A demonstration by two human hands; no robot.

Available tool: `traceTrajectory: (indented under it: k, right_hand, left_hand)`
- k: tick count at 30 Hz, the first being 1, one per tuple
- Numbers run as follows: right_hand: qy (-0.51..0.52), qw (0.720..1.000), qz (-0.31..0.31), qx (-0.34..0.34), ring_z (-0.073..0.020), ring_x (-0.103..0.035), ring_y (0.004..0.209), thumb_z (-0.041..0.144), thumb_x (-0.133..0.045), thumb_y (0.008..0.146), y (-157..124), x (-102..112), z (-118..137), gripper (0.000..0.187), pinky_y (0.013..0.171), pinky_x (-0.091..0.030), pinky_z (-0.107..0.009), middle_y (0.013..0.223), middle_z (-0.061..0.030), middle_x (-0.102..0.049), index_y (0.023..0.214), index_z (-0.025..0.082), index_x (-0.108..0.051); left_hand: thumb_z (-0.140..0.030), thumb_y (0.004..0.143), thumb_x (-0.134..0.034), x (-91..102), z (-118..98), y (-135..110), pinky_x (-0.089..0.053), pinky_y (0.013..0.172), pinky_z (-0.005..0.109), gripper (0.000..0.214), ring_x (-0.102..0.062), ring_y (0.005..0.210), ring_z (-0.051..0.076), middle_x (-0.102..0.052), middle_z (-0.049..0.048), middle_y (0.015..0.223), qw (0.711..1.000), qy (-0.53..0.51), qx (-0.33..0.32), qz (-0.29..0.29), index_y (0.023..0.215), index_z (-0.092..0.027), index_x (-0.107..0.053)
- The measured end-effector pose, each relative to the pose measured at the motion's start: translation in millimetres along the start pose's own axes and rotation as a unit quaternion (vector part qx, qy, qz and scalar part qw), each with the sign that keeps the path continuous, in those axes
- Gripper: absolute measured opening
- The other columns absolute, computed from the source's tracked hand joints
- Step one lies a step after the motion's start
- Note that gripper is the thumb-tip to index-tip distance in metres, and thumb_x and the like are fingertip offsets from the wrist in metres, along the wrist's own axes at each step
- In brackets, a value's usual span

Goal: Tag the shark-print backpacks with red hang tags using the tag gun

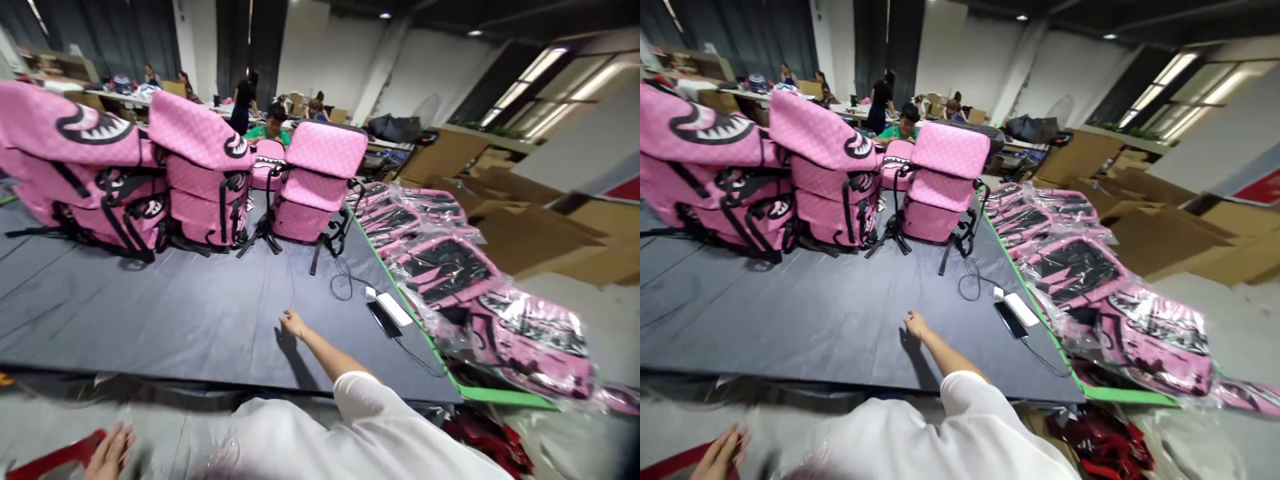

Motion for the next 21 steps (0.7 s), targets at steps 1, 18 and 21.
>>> traceTrajectory:
  k: [1, 18, 21]
  right_hand:
    - [0.037, 0.999, -0.013, -0.021, -0.0177, -0.069, 0.077, 0.022, -0.049, 0.096, 14, 15, -6, 0.046, 0.070, -0.054, -0.029, 0.101, -0.0134, -0.071, 0.141, 0.009, -0.049]
    - [0.324, 0.925, -0.186, -0.073, -0.0159, -0.070, 0.092, 0.050, -0.019, 0.105, 61, 305, -71, 0.054, 0.074, -0.055, -0.026, 0.132, -0.0191, -0.060, 0.139, 0.016, -0.044]
    - [0.169, 0.976, -0.120, -0.066, -0.0198, -0.071, 0.086, 0.058, -0.036, 0.101, 106, 347, -57, 0.054, 0.077, -0.058, -0.034, 0.116, -0.0172, -0.068, 0.128, 0.015, -0.055]
  left_hand:
    - [-0.068, 0.075, -0.061, -35.3, -23, 6, -0.056, 0.097, 0.049, 0.059, -0.062, 0.125, 0.035, -0.073, 0.0051, 0.116, 1.000, -0.016, -0.004, 0.019, 0.125, -0.039, -0.057]
    - [-0.065, 0.098, -0.030, -548.0, -423, 45, -0.042, 0.112, 0.048, 0.071, -0.043, 0.144, 0.030, -0.040, 0.0192, 0.157, 0.891, -0.033, -0.152, 0.426, 0.150, -0.018, -0.044]
    - [-0.067, 0.094, -0.039, -626.8, -449, 22, -0.041, 0.112, 0.054, 0.070, -0.046, 0.141, 0.034, -0.044, 0.0196, 0.155, 0.876, 0.017, -0.179, 0.448, 0.140, -0.017, -0.054]
Point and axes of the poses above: each hand's wrist, its own y-axis towards the middle knuckle, its own x-axis out of the back of the hand, z = x × y, the point moved 6 cm from there along y, towards the middle knuckle
